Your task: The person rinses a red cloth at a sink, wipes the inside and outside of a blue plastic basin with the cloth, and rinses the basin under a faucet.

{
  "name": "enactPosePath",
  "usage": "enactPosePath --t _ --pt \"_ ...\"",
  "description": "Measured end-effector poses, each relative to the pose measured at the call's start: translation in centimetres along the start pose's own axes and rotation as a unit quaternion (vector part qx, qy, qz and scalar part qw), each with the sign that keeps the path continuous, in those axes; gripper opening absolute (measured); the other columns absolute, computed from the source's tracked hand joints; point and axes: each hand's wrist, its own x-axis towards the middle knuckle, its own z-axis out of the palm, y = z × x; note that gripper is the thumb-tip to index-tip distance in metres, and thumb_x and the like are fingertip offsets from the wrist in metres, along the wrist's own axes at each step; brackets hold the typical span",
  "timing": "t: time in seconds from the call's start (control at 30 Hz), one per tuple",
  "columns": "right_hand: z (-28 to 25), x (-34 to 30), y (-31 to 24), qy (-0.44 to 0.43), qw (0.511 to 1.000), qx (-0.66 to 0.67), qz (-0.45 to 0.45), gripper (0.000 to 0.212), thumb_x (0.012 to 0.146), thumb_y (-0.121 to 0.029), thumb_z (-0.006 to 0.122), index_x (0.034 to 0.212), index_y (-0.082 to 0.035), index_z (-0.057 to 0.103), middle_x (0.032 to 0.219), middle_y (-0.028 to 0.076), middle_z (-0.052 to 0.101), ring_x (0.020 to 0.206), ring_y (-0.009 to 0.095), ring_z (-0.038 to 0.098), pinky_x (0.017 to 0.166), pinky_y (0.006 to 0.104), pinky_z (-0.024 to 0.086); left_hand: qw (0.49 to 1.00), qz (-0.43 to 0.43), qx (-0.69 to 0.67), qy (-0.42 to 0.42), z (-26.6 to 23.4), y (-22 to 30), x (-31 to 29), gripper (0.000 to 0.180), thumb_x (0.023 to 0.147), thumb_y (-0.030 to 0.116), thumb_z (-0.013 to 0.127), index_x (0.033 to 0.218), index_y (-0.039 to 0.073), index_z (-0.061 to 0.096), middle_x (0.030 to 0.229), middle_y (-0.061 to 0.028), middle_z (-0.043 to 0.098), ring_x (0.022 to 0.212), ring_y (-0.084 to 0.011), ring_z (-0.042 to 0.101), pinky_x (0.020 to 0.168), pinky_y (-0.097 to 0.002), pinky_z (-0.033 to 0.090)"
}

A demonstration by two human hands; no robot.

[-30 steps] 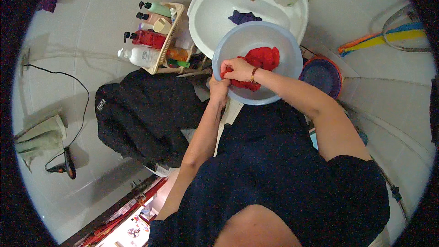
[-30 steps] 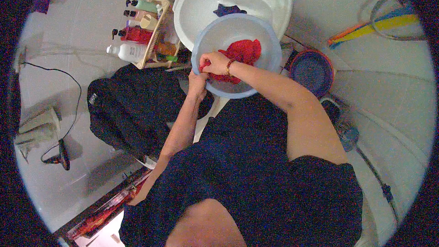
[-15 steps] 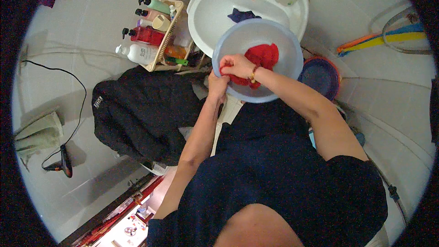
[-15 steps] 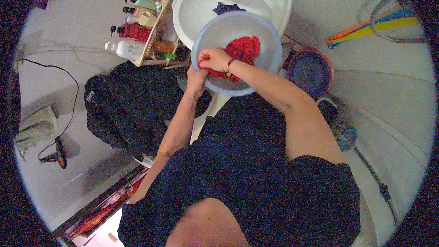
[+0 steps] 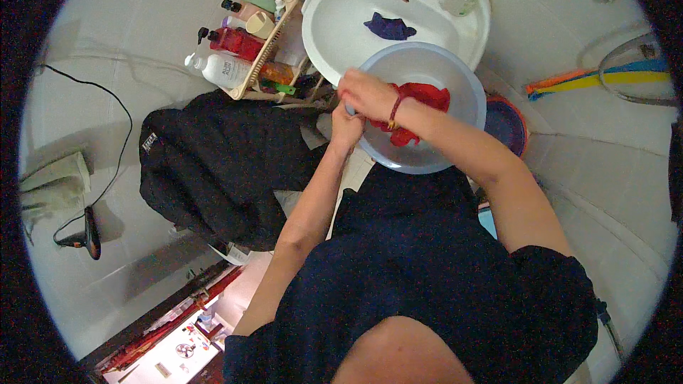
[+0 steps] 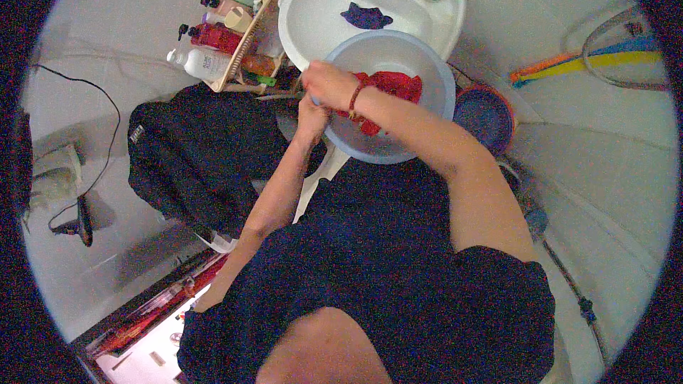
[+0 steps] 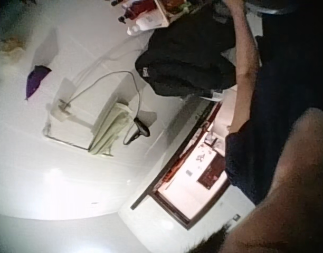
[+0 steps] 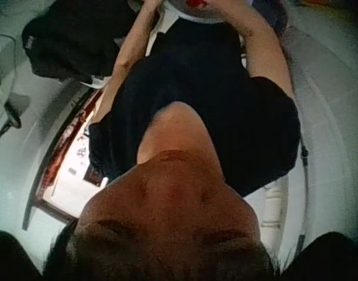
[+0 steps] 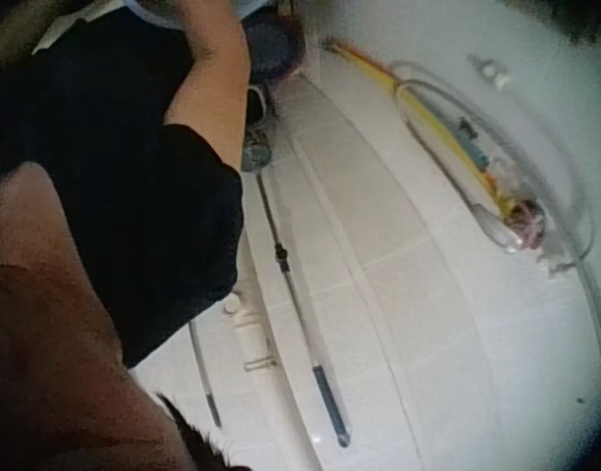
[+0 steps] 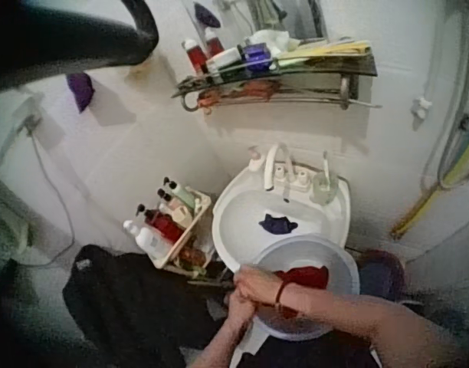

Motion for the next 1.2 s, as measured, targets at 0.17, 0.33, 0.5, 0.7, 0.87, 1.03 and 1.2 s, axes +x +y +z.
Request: enactPosePath --t 0.17,0.33,0.5,0.7,0.87,1.03,1.2 --pt "-1.6 1.0 3.7 0.067 0.990 -0.084 0.086 0.012 0.079 -0.013 0.050 0.079 -0.005 0.058 0.085 0.018 0.054 0.085 0.034 0.055 0.075 0.0423 0.045 0.999 -0.026 0.018 -0.004 0.3 1.5 0.0 0.039 0.067 -0.005 0.048 0.104 -0.003 0.056 0.092 -0.0109 0.062 0.085 -0.0173 0.058 0.075 -0.0286 0.045" --pt "0.0 -0.5 1.0 -0.014 0.999 0.034 0.012 0.009 0.079 -0.013 0.053 0.083 -0.007 0.058 0.087 0.015 0.054 0.085 0.034 0.055 0.077 0.0400 0.045 1.000 0.015 0.013 0.014 -0.2 0.6 0.4 0.038 0.066 -0.005 0.049 0.103 -0.003 0.057 0.087 -0.0098 0.063 0.081 -0.0164 0.058 0.074 -0.0271 0.045" --pt "-3.4 1.9 3.9 0.055 0.979 -0.148 0.131 0.010 0.081 -0.015 0.050 0.082 -0.007 0.056 0.084 0.015 0.057 0.080 0.035 0.057 0.069 0.0442 0.047 1.000 0.008 -0.011 -0.015 -0.4 0.8 1.3 0.038 0.066 -0.004 0.053 0.105 -0.002 0.056 0.095 -0.0117 0.062 0.084 -0.0172 0.058 0.075 -0.0282 0.046" --pt "-3.6 1.9 3.6 0.065 0.962 -0.246 0.102 0.010 0.081 -0.011 0.048 0.085 -0.003 0.052 0.080 0.019 0.058 0.079 0.036 0.058 0.068 0.0441 0.047 0.999 -0.048 -0.003 0.019 -0.9 0.5 0.8 0.036 0.070 0.002 0.060 0.106 -0.002 0.053 0.096 -0.0113 0.062 0.085 -0.0183 0.058 0.075 -0.0300 0.047" --pt "-3.1 1.8 4.5 0.154 0.960 -0.197 0.128 0.009 0.083 -0.011 0.050 0.080 -0.003 0.053 0.078 0.017 0.054 0.080 0.035 0.054 0.070 0.0423 0.044 0.977 -0.151 -0.135 0.068 0.6 1.1 -3.3 0.034 0.071 0.003 0.061 0.103 -0.002 0.051 0.092 -0.0112 0.060 0.083 -0.0194 0.057 0.074 -0.0312 0.046" --pt "-0.2 1.8 2.7 0.079 0.996 -0.025 0.042 0.008 0.081 -0.009 0.052 0.080 -0.003 0.057 0.086 0.014 0.053 0.084 0.032 0.053 0.075 0.0390 0.044 0.990 -0.055 -0.104 0.082 0.8 0.6 -1.5 0.033 0.072 -0.004 0.052 0.105 -0.001 0.052 0.094 -0.0105 0.060 0.083 -0.0185 0.056 0.075 -0.0295 0.045" --pt "0.6 0.0 -0.1 -0.053 0.997 -0.032 -0.040 0.006 0.078 -0.010 0.053 0.080 -0.004 0.054 0.085 0.014 0.051 0.083 0.033 0.053 0.073 0.0394 0.044 0.992 -0.045 -0.039 0.108 1.0 1.7 -2.3 0.030 0.073 -0.004 0.050 0.103 -0.002 0.054 0.096 -0.0110 0.061 0.085 -0.0170 0.056 0.075 -0.0285 0.044"
